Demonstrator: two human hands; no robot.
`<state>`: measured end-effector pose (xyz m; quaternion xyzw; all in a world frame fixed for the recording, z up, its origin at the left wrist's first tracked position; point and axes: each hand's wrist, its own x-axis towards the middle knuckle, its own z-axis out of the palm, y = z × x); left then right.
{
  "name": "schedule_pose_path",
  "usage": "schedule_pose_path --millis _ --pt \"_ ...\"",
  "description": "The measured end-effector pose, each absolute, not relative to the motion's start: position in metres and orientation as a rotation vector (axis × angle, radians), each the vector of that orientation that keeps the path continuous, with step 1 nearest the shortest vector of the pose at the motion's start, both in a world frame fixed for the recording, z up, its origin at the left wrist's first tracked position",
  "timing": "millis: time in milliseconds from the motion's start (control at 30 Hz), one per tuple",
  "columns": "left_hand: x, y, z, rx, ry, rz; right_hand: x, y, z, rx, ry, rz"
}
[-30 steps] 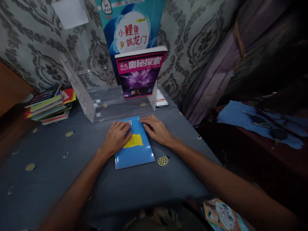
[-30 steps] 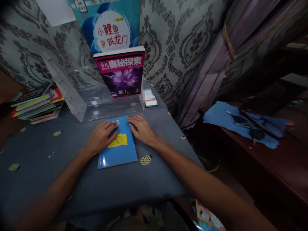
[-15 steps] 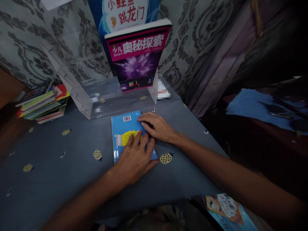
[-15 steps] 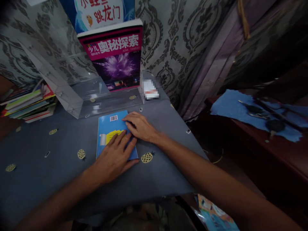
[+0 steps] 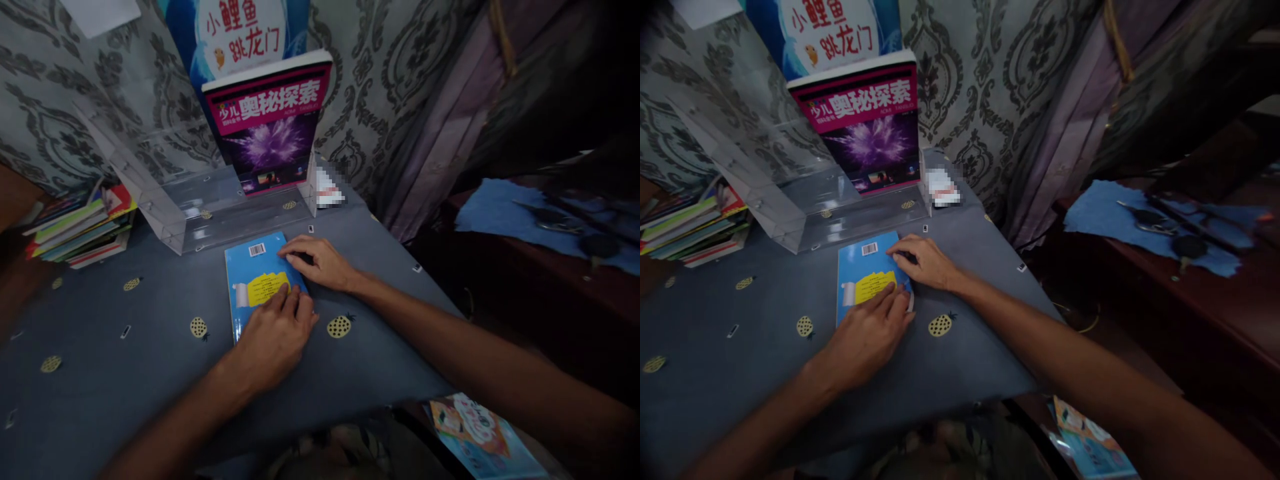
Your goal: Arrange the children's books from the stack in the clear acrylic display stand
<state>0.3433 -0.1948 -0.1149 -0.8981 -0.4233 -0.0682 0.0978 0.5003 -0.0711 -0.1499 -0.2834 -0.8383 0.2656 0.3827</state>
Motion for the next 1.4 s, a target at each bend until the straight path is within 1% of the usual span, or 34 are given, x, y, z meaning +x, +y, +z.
schedule_pose_path --millis 133,400,500,667,833,933,1033,1233,1400 --pt "0.342 -0.193 -0.106 -2.674 -1.296 -0.264 0.5 -0.072 -0.149 -0.752 -2.096 0.746" --pt "0.343 -0.194 -0.116 -2.576 -1.162 -0.362 0.499 -0.078 -0.142 -0.766 -2.091 0.824" --pt "0.342 -0.195 -0.11 -2.575 -1.184 -0.402 0.499 -0.079 -0.14 -0.737 -2.084 0.925" --pt "0.342 -0.196 -0.098 -2.534 -1.232 -0.422 0.502 -0.077 -0.137 -0.663 -1.991 1.186" --pt "0.343 -0.196 -0.094 -2.495 -1.239 -0.445 0.504 -0.072 -0.137 -0.635 -1.996 1.254" --pt "0.343 -0.196 -0.096 -2.509 -1.233 -0.452 0.503 -0.071 -0.138 -0.652 -2.026 1.244" --pt "0.343 -0.195 -0.098 -2.495 -1.195 -0.471 0.504 -0.074 -0.14 -0.668 -2.069 1.16" --pt "0.342 -0.194 -0.098 -2.511 -1.217 -0.478 0.52 -0.09 -0.15 -0.443 -2.179 0.976" --pt "0.342 -0.195 -0.1 -2.578 -1.245 -0.423 0.527 -0.102 -0.153 -0.43 -2.318 0.854"
